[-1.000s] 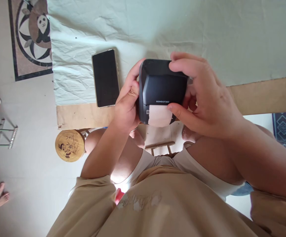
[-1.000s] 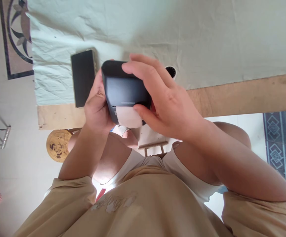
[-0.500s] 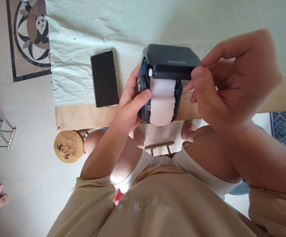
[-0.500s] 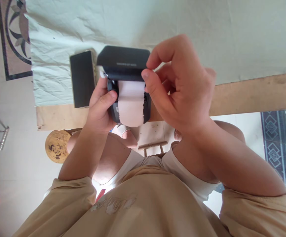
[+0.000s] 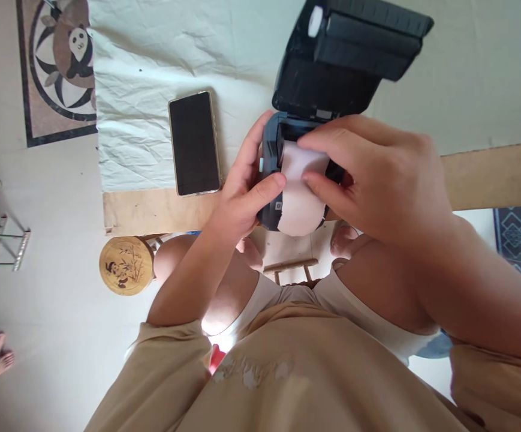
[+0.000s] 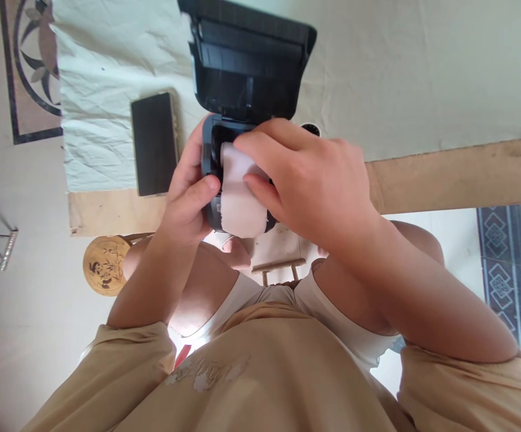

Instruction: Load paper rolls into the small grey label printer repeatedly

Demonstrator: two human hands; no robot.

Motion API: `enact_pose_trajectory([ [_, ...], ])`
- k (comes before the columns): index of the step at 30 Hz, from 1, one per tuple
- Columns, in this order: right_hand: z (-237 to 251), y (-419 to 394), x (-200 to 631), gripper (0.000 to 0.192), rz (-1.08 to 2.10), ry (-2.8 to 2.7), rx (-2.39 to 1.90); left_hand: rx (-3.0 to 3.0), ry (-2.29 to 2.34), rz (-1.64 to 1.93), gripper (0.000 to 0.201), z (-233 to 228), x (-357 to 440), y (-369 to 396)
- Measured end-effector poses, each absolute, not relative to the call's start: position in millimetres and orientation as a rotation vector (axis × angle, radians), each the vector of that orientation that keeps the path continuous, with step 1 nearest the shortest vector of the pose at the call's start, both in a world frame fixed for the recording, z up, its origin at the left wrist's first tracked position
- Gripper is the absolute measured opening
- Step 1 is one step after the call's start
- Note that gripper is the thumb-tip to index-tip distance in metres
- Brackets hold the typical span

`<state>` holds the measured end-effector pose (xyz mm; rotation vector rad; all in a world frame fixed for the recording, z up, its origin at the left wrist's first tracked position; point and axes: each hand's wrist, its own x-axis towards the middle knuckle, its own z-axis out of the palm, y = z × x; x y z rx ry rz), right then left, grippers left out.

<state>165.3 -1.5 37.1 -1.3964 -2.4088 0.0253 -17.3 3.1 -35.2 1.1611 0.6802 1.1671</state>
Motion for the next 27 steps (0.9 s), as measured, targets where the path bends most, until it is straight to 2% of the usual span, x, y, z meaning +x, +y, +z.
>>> enact_pose_trajectory([
  [6, 43.7, 0.9, 171.8, 0.020, 0.146, -2.592, -1.385, 1.173, 0.704, 1.062, 0.064, -22.3, -16.7, -1.0],
  [12, 45.3, 1.8, 174.0, 0.025, 0.439, -2.367, -1.289, 1.075, 0.683, 1.068, 0.053, -17.8, -15.0, -1.4],
  [18, 49.6, 7.3, 191.2, 0.038, 1.315, -1.727, -1.089, 0.987, 0.606, 1.118, 0.045, -19.8, -15.0, 1.2],
  [20, 53.0, 13.4, 200.9, 0.046, 1.421, -1.427, -1.166, 0.966, 0.621, 1.115, 0.043, -18.0, -13.9, 0.0],
  [21, 53.8, 16.6, 206.4, 0.049, 1.418, -1.305, -1.236, 0.951, 0.638, 1.108, 0.042, -16.6, -13.1, -1.0],
  [23, 51.5, 22.2, 218.1, 0.039, 1.419, -1.240, -1.285, 0.925, 0.670, 1.100, 0.041, -13.4, -11.7, -3.4],
  [24, 48.1, 24.3, 223.8, 0.031, 1.348, -1.185, -1.302, 0.924, 0.669, 1.103, 0.041, -11.9, -11.1, -4.4],
  [27, 32.3, 27.3, 237.7, 0.023, 1.067, -1.163, -1.366, 0.911, 0.660, 1.111, 0.041, -9.6, -11.0, -5.8],
])
